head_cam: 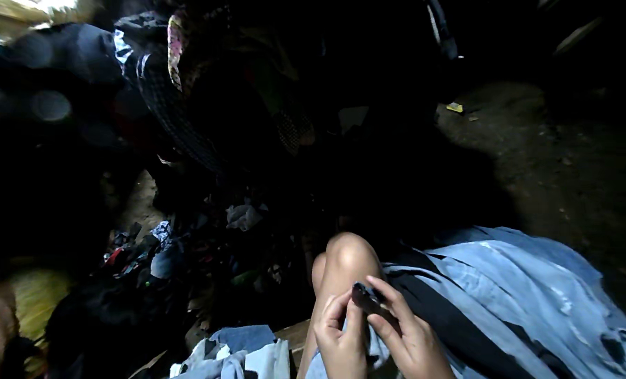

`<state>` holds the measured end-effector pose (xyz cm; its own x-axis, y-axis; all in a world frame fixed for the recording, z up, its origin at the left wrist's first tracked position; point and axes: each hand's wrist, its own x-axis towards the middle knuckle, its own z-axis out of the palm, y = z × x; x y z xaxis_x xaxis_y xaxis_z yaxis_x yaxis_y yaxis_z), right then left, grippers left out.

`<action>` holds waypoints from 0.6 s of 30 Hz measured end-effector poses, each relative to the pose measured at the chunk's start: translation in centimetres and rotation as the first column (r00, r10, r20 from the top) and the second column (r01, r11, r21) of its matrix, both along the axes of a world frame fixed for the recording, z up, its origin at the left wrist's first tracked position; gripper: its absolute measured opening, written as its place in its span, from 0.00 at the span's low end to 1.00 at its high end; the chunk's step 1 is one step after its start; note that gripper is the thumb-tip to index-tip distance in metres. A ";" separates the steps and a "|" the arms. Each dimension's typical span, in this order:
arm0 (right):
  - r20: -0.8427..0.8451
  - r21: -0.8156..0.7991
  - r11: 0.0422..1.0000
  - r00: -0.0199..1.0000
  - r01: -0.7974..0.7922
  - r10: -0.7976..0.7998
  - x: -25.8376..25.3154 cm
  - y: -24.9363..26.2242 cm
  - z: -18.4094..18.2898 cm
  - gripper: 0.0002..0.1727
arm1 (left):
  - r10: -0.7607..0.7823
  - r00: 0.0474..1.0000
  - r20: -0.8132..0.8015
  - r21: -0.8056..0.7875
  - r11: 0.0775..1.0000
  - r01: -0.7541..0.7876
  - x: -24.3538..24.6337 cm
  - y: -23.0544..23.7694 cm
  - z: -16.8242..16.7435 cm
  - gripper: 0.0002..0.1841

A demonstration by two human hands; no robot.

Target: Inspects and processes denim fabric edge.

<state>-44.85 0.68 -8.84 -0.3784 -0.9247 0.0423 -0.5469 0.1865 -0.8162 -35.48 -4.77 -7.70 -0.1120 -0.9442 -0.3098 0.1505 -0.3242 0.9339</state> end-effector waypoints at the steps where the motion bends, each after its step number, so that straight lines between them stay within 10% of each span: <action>1: -0.007 0.003 1.000 1.000 0.010 -0.010 0.1 -0.3 0.0 0.31 | 0.003 1.000 0.015 -0.017 1.000 -0.003 0.0 0.2 -0.2 0.10; 14: 0.629 0.019 1.000 0.778 -0.009 -0.005 -1.5 -2.5 1.4 0.31 | -0.075 0.985 0.156 -0.207 0.972 0.107 0.3 0.2 -0.8 0.08; 18: 0.584 0.024 0.996 0.807 0.090 -0.087 -2.2 -1.5 1.0 0.27 | -0.111 0.982 0.151 -0.192 0.971 0.139 0.6 -0.2 -0.7 0.07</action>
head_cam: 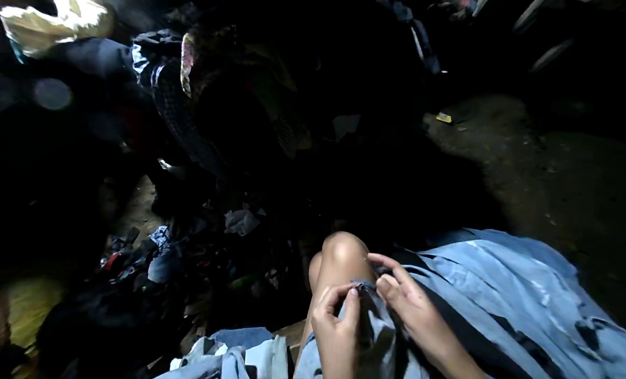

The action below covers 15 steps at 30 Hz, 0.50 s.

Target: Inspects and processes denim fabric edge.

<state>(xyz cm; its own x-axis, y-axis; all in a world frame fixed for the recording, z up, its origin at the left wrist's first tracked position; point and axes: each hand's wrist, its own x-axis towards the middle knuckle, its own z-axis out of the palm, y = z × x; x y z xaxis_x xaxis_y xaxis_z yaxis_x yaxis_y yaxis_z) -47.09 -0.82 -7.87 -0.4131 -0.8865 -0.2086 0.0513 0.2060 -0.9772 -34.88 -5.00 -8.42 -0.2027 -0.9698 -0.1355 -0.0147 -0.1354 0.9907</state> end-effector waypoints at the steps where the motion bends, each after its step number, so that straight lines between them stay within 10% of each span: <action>1: -0.026 -0.022 1.000 1.000 -0.001 0.000 -0.1 0.1 0.0 0.28 | -0.011 1.000 -0.003 0.016 1.000 0.011 0.0 -0.2 0.1 0.07; 15: -0.512 -0.037 0.994 0.856 -0.107 0.073 2.2 2.9 -0.7 0.30 | -0.002 0.996 -0.094 0.056 0.998 0.007 0.1 0.0 0.5 0.10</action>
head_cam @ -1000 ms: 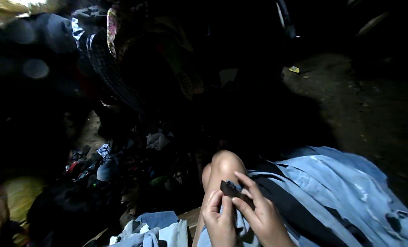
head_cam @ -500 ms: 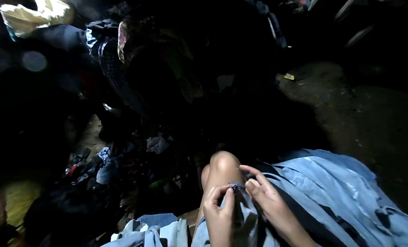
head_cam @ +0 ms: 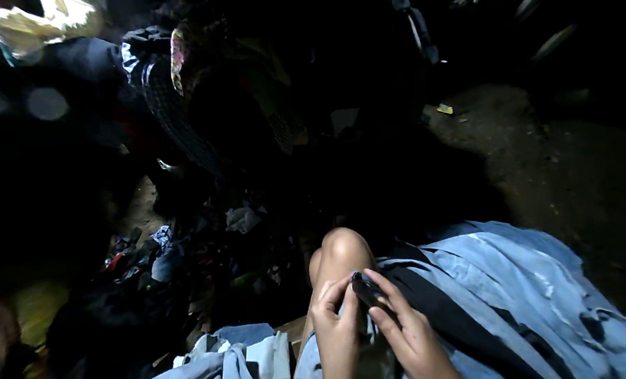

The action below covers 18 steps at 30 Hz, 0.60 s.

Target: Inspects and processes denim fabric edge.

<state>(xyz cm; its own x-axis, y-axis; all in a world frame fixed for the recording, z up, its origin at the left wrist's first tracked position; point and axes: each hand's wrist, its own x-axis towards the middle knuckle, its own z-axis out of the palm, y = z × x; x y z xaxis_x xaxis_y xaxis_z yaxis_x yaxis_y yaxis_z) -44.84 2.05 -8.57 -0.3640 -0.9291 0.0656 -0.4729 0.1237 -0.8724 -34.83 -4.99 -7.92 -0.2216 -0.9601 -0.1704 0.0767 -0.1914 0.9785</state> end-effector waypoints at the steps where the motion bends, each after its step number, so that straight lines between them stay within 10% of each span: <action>1: -0.007 -0.018 1.000 1.000 0.015 -0.015 0.0 -0.1 -0.3 0.30 | -0.005 1.000 0.005 -0.008 1.000 0.005 0.0 0.1 0.0 0.10; 14: 0.061 -0.064 0.995 0.996 0.076 -0.072 0.7 -3.0 -1.3 0.24 | 0.173 0.974 0.146 -0.208 0.968 -0.141 -1.0 1.0 -1.5 0.08; 18: 0.596 0.081 0.996 0.799 0.041 -0.081 -0.5 -3.2 0.9 0.18 | 0.170 0.973 0.153 -0.217 0.967 -0.135 -1.0 0.9 -1.6 0.08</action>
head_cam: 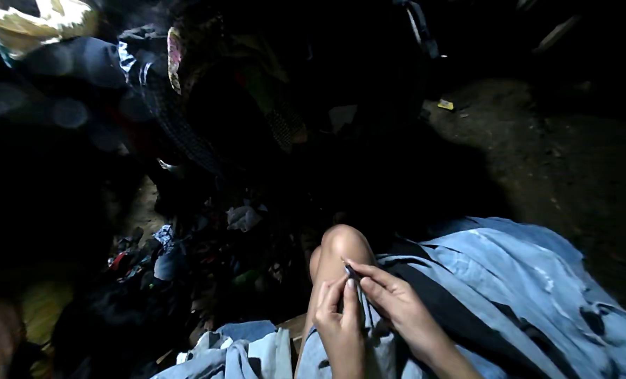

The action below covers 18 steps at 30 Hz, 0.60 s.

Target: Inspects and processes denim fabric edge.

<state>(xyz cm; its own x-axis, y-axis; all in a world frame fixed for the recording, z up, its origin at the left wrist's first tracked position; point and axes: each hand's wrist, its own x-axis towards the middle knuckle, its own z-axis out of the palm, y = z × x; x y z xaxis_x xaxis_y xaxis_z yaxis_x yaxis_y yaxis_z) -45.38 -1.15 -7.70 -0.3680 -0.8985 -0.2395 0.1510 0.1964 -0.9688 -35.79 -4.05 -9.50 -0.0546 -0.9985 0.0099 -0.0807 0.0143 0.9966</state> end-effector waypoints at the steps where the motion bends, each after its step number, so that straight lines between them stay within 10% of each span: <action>1: 0.172 0.070 0.997 0.985 -0.021 0.008 -0.6 -0.1 0.7 0.17 | -0.009 1.000 -0.015 0.020 1.000 0.009 0.1 -0.1 0.1 0.08; 4: 0.447 0.127 0.981 0.891 -0.147 0.075 -2.0 0.1 1.2 0.16 | -0.030 0.997 -0.069 0.094 0.995 0.036 0.3 -0.5 0.4 0.08; 7: 0.381 0.073 0.987 0.918 -0.144 0.106 -1.9 0.3 1.2 0.16 | -0.094 0.988 -0.121 0.173 0.978 0.114 0.8 -1.5 1.3 0.06; 11: -0.006 -0.082 0.992 0.995 -0.100 0.100 -1.1 0.9 0.5 0.21 | -0.129 0.981 -0.147 0.251 0.954 0.163 0.9 -2.4 2.2 0.04; 14: -0.448 -0.111 0.983 0.890 -0.147 0.083 -0.6 1.7 -0.8 0.30 | -0.110 0.981 -0.159 0.283 0.947 0.152 0.7 -2.2 2.2 0.05; 18: -0.634 -0.034 0.997 0.773 -0.070 0.032 0.4 2.5 -1.2 0.34 | -0.089 0.980 -0.177 0.285 0.949 0.137 0.6 -1.7 1.9 0.06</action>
<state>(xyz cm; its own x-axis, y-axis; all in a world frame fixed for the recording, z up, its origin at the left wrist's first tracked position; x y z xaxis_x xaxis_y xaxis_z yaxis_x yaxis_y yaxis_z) -44.99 1.36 -8.90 -0.3728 -0.9245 0.0791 -0.5086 0.1323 -0.8508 -35.15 -5.78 -7.56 -0.1893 -0.9453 -0.2656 0.0653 -0.2820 0.9572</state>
